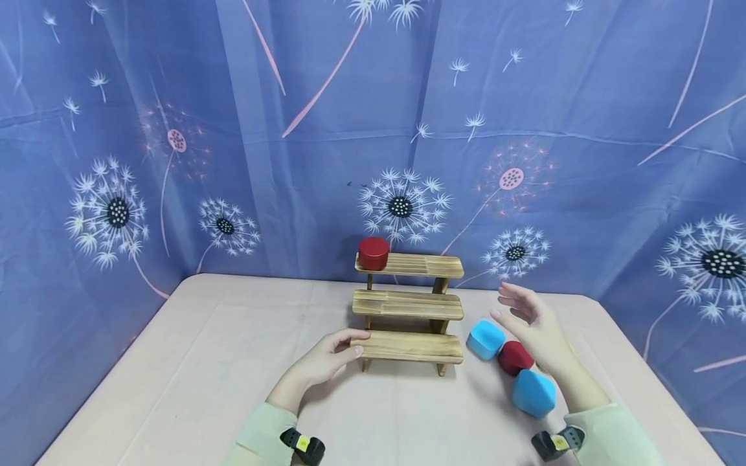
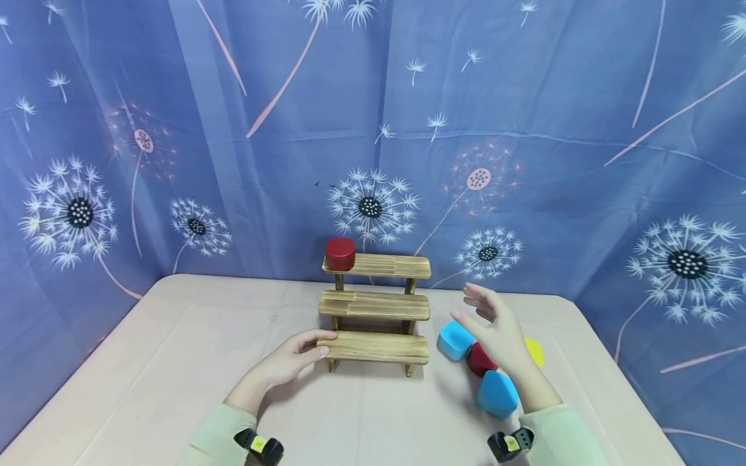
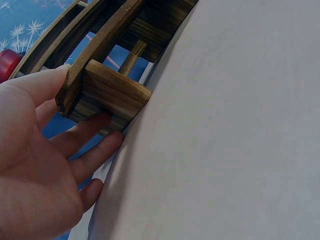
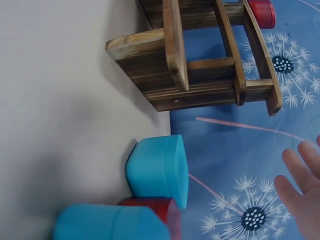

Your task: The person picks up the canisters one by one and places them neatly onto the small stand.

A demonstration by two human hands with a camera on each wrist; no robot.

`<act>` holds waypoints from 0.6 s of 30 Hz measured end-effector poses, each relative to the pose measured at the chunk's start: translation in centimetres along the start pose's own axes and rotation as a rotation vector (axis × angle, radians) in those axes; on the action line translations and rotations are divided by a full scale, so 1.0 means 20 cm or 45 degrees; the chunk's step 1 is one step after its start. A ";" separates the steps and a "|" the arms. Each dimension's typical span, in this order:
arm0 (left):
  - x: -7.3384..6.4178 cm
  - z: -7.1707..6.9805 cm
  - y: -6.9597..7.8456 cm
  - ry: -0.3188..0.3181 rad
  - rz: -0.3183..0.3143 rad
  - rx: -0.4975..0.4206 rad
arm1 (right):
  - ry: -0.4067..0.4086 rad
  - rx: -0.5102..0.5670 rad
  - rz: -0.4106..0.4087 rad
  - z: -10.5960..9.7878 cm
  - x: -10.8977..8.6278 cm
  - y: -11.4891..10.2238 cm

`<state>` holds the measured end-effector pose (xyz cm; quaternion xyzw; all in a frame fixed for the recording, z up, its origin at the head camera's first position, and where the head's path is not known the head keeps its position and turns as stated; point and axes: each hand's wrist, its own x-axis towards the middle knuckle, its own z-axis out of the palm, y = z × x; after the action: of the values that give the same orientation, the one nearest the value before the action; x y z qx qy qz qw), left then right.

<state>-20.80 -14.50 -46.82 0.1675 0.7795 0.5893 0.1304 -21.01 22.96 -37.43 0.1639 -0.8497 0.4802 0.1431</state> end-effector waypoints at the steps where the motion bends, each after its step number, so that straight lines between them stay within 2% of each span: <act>1: 0.00 0.00 0.00 -0.002 0.003 -0.004 | 0.001 -0.003 0.006 0.00 -0.01 0.00; 11: 0.00 0.00 0.00 -0.013 0.006 -0.033 | 0.054 -0.055 0.046 -0.01 -0.07 0.07; 18: -0.01 0.00 0.01 -0.003 -0.014 -0.010 | 0.091 -0.101 0.087 0.00 -0.11 0.11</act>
<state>-20.69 -14.51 -46.59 0.1634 0.7779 0.5916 0.1350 -19.89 24.37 -40.03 0.1117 -0.8676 0.4562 0.1634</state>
